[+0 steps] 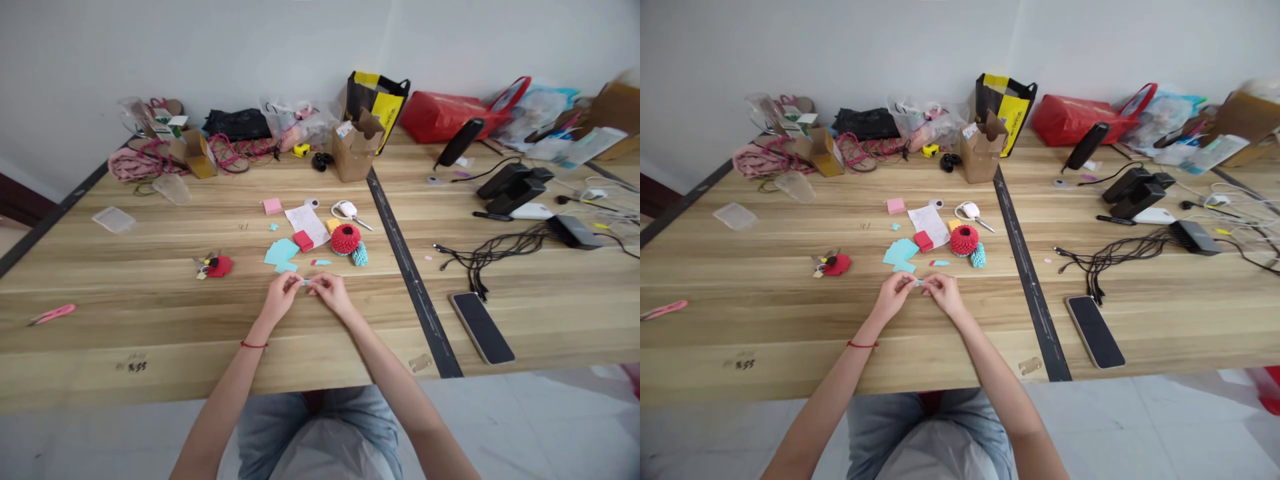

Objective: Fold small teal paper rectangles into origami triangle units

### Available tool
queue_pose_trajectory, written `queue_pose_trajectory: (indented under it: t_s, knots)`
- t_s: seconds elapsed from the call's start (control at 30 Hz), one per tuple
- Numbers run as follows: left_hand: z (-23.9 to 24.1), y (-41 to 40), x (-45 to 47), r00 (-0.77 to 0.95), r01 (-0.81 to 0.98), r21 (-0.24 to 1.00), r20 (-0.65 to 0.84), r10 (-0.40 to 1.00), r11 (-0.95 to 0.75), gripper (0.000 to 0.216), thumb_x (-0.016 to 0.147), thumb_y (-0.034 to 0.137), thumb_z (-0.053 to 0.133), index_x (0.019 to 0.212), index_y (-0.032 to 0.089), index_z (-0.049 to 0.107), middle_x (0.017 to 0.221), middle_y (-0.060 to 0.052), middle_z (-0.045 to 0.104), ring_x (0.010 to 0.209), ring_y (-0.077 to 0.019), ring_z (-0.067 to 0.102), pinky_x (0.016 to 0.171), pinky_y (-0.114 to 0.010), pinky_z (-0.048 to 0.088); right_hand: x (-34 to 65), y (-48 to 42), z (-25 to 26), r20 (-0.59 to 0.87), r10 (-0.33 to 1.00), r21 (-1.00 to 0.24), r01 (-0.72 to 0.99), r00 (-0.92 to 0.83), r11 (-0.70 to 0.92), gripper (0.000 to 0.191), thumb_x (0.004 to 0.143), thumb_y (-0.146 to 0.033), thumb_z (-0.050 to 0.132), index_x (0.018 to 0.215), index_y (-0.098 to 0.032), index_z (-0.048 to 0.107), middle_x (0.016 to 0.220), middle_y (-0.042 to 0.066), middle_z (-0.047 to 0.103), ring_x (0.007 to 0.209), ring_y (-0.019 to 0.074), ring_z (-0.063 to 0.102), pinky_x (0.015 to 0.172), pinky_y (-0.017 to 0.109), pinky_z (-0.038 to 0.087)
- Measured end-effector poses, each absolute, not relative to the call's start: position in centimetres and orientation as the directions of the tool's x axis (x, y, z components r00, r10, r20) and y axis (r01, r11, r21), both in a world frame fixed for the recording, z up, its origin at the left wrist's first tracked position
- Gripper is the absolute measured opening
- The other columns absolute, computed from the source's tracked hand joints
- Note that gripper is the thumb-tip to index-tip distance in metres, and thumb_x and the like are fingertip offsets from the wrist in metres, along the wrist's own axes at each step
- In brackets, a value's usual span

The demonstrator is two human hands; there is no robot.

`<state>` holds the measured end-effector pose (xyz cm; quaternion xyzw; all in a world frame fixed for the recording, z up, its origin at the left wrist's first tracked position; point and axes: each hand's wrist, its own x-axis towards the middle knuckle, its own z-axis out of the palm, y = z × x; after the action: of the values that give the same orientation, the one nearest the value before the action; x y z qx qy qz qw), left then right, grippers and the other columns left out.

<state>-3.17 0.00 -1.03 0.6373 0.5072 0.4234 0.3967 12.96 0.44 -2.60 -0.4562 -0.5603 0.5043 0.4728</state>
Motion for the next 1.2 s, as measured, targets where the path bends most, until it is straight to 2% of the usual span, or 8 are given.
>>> queue_pose_trajectory:
  t_s: [0.33, 0.57, 0.67, 0.77, 0.9, 1.1, 1.2]
  knots:
    - [-0.7, -0.1, -3.2, 0.157, 0.462, 0.848, 0.210, 0.965, -0.260, 0.016, 0.084, 0.032, 0.052, 0.080, 0.018, 0.061, 0.079, -0.004, 0.066, 0.073, -0.0157, 0.061, 0.070, -0.027, 0.048, 13.0, 0.3, -2.3, 0.074, 0.982, -0.997, 0.016, -0.172, 0.078, 0.023, 0.076, -0.040, 0.062, 0.077, -0.017, 0.067, 0.062, 0.004, 0.068, 0.055, 0.0171, 0.064, 0.056, 0.028, 0.052]
    - [0.1, -0.6, -2.9, 0.064, 0.479, 0.800, 0.377, 0.924, -0.360, 0.017, 0.084, 0.030, 0.054, 0.077, 0.018, 0.062, 0.079, -0.004, 0.065, 0.073, -0.0144, 0.059, 0.065, -0.026, 0.047, 12.7, 0.3, -2.1, 0.054, 0.993, -0.999, -0.004, -0.102, 0.053, 0.028, 0.076, -0.044, 0.062, 0.086, -0.018, 0.068, 0.074, 0.006, 0.072, 0.063, 0.0196, 0.067, 0.064, 0.032, 0.056]
    - [0.2, -0.7, -2.9, 0.024, 0.518, 0.737, 0.495, 0.868, -0.435, 0.013, 0.083, 0.028, 0.056, 0.078, 0.018, 0.063, 0.082, -0.005, 0.064, 0.079, -0.0153, 0.059, 0.069, -0.027, 0.047, 12.6, 0.3, -2.0, 0.000, 0.994, -0.997, -0.078, -0.109, -0.009, 0.032, 0.073, -0.045, 0.064, 0.089, -0.017, 0.068, 0.081, 0.008, 0.073, 0.067, 0.0200, 0.068, 0.067, 0.033, 0.057]
    - [0.0, -0.7, -3.0, 0.059, 0.587, 0.643, 0.572, 0.818, -0.492, 0.011, 0.082, 0.026, 0.058, 0.077, 0.020, 0.065, 0.082, -0.004, 0.064, 0.082, -0.0161, 0.059, 0.077, -0.031, 0.047, 12.5, 0.3, -1.8, -0.044, 0.986, -0.974, -0.212, -0.161, -0.078, 0.035, 0.071, -0.045, 0.066, 0.092, -0.017, 0.068, 0.082, 0.007, 0.073, 0.073, 0.0204, 0.069, 0.071, 0.034, 0.057]
    - [-0.3, -0.6, -2.9, 0.176, 0.625, 0.575, 0.554, 0.814, -0.527, 0.009, 0.082, 0.025, 0.059, 0.077, 0.021, 0.066, 0.085, -0.004, 0.065, 0.085, -0.0171, 0.059, 0.082, -0.034, 0.046, 12.5, 0.3, -1.3, -0.072, 0.982, -0.960, -0.254, -0.172, -0.115, 0.036, 0.069, -0.046, 0.068, 0.091, -0.017, 0.070, 0.086, 0.005, 0.073, 0.077, 0.0199, 0.069, 0.077, 0.034, 0.056]
    - [-0.2, -0.4, -2.8, 0.231, 0.625, 0.576, 0.509, 0.829, -0.528, 0.007, 0.080, 0.027, 0.061, 0.083, 0.020, 0.064, 0.091, -0.006, 0.064, 0.091, -0.0197, 0.058, 0.085, -0.037, 0.045, 12.7, 0.3, -0.9, -0.075, 0.977, -0.962, -0.244, -0.198, -0.124, 0.034, 0.070, -0.046, 0.066, 0.091, -0.020, 0.071, 0.095, 0.005, 0.072, 0.084, 0.0211, 0.068, 0.081, 0.035, 0.055]
    - [-0.2, -0.3, -2.9, 0.231, 0.609, 0.595, 0.500, 0.835, -0.525, 0.009, 0.078, 0.029, 0.064, 0.082, 0.020, 0.063, 0.090, -0.005, 0.065, 0.090, -0.0197, 0.057, 0.085, -0.037, 0.044, 12.9, 0.4, -1.0, -0.057, 0.979, -0.979, -0.183, -0.196, -0.094, 0.033, 0.072, -0.045, 0.065, 0.092, -0.020, 0.071, 0.097, 0.005, 0.072, 0.089, 0.0212, 0.067, 0.084, 0.035, 0.053]
